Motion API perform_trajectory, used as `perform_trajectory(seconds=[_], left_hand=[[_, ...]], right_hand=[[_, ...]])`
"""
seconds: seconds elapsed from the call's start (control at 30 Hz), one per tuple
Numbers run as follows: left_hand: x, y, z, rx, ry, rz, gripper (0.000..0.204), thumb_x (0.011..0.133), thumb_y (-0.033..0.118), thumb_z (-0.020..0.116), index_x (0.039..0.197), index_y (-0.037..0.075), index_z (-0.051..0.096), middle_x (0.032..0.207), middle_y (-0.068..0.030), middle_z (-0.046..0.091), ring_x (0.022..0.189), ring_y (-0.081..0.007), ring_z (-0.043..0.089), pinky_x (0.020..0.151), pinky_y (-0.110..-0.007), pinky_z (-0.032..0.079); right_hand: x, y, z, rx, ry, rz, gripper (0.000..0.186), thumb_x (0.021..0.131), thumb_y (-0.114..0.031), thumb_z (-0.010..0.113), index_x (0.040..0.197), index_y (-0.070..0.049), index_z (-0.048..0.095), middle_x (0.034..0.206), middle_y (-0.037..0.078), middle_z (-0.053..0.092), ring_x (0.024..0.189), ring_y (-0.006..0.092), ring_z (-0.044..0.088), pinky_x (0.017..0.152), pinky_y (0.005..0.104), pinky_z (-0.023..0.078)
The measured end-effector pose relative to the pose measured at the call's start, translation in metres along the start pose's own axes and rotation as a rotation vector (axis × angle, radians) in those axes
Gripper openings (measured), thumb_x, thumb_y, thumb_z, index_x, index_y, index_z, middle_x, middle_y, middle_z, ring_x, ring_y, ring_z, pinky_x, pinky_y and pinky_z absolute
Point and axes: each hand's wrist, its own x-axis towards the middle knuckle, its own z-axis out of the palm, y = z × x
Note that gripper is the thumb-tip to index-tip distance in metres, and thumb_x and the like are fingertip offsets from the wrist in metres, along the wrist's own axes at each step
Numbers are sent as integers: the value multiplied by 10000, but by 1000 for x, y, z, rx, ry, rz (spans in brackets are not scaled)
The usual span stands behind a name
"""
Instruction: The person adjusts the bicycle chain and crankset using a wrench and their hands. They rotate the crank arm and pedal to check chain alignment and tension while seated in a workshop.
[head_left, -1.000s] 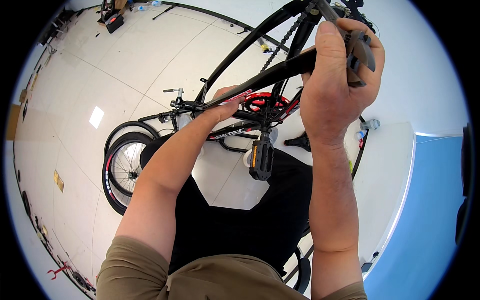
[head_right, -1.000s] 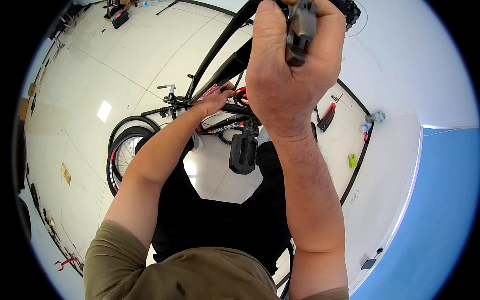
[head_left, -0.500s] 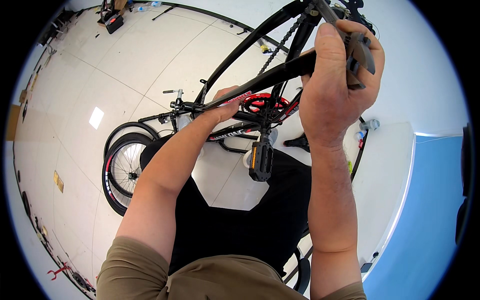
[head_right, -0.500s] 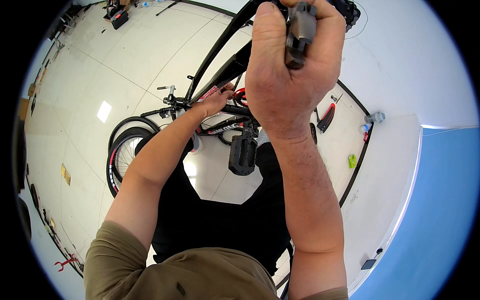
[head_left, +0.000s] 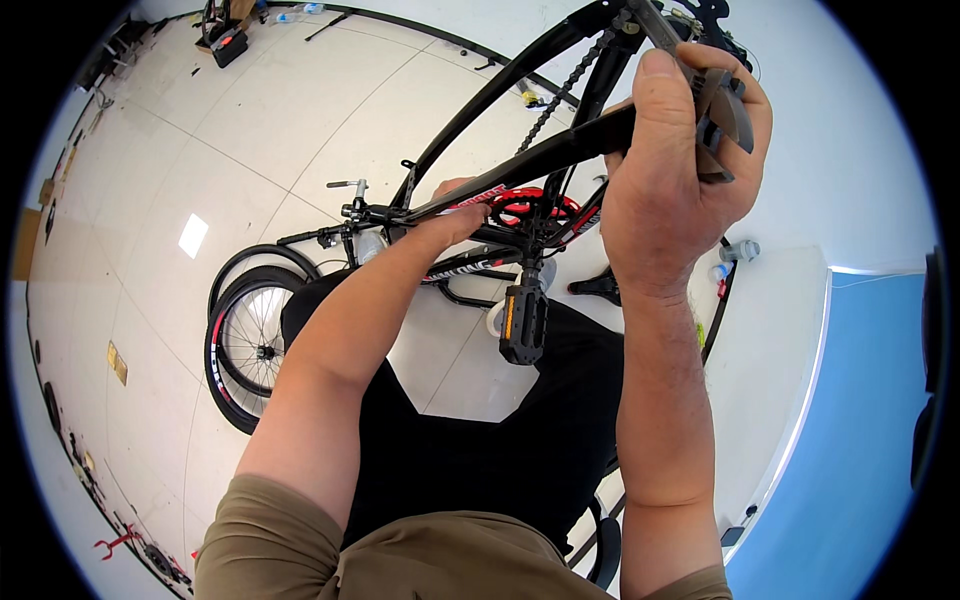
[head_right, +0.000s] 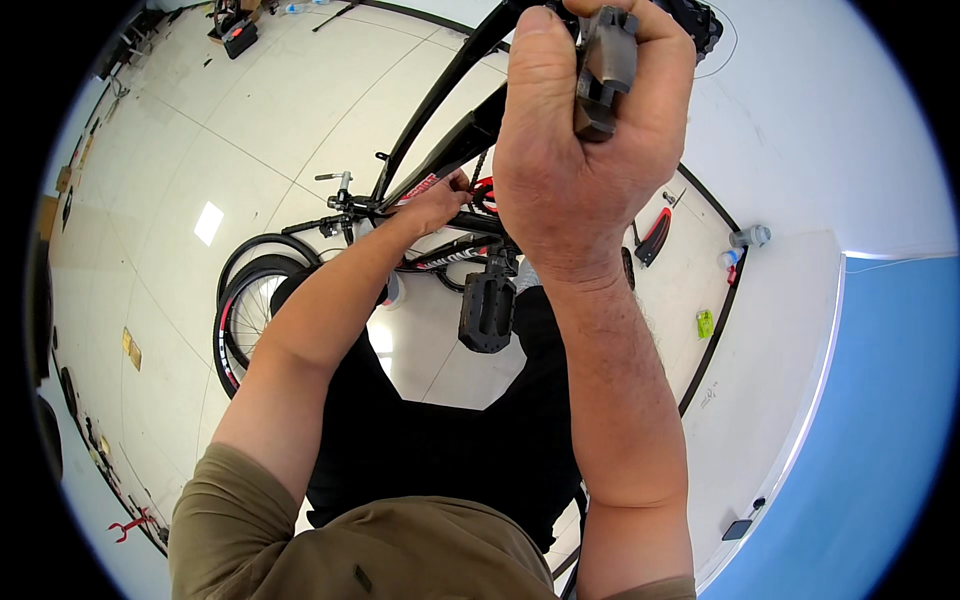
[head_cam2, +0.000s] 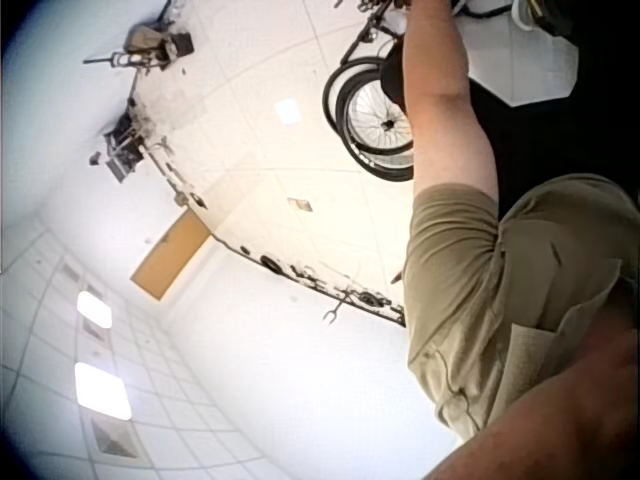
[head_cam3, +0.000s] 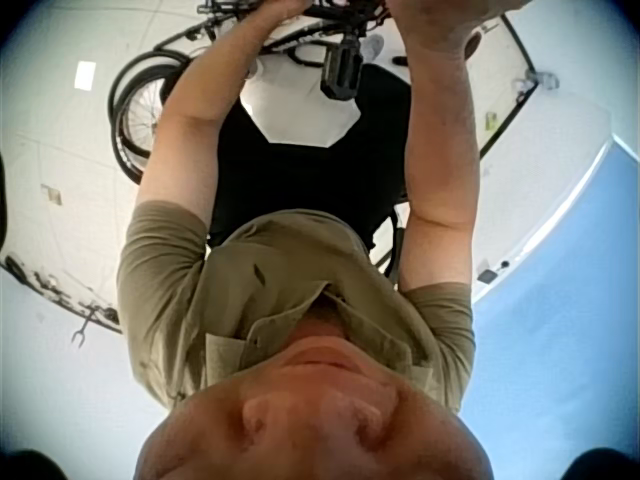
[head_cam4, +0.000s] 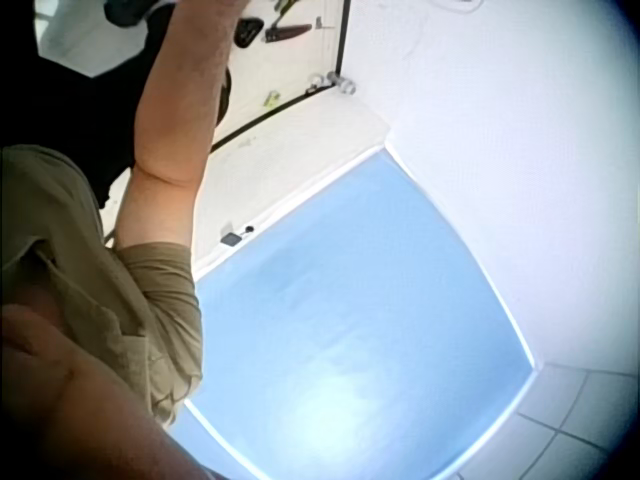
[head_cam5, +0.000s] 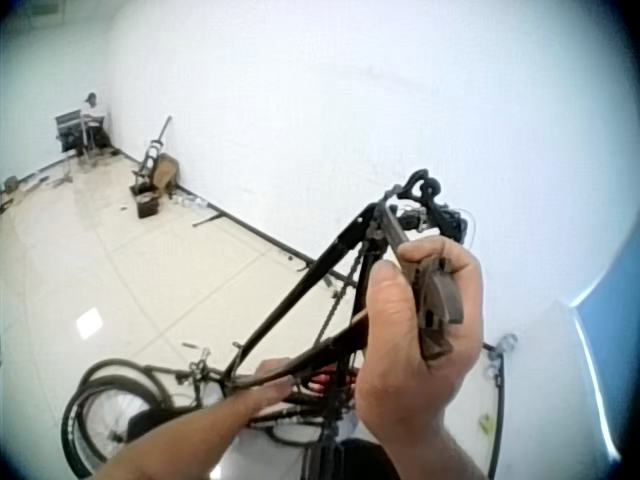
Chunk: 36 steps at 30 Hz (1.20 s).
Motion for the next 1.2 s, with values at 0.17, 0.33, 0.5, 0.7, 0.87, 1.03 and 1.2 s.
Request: perform_trajectory(seconds=[0.17,0.33,0.5,0.7,0.87,1.03,1.2], left_hand=[[-2,11,-1,210,1,-102,255,958,259,618,1098,59,545,966,-122,638,958,-257,614,902,-395,456],[-8,33,-6,261,-40,-149,278,956,276,612,1128,73,530,1006,-130,651,970,-281,627,891,-408,463],[-7,30,-7,304,-49,-112,271,958,274,605,1129,79,524,1017,-130,652,984,-288,626,897,-417,463],[-5,27,-5,286,-32,-75,221,945,220,614,1067,67,509,956,-127,612,931,-288,594,876,-412,459],[6,11,-1,214,-9,-11,190,918,139,641,980,57,481,819,-122,527,812,-259,519,811,-396,450],[13,9,0,152,11,-46,184,829,96,631,1009,62,614,924,-173,628,909,-329,603,842,-405,496],[8,8,-6,11,-12,-66,272,750,78,605,1006,60,694,983,-222,685,952,-394,656,845,-417,528]], right_hand=[[-1,-4,3,41,5,39,227,960,-137,683,1142,-38,590,814,4,595,657,47,577,504,205,496],[1,0,1,42,7,7,216,961,-131,683,1132,-36,592,810,0,592,642,43,567,488,199,483],[-1,-3,2,51,11,26,212,958,-132,685,1125,-35,598,812,0,591,640,44,562,491,198,485],[0,-5,3,45,30,37,221,940,-144,703,1103,-32,606,815,5,591,654,58,572,495,214,494],[-1,-10,6,13,51,75,212,924,-132,705,1088,-37,611,824,15,594,668,67,577,503,223,489],[-2,-16,6,-17,57,156,216,919,-136,703,1097,-60,607,794,18,606,646,72,582,478,220,458],[-2,-19,10,-22,84,159,204,931,-144,691,1097,-69,601,760,19,607,622,76,588,449,225,447]])
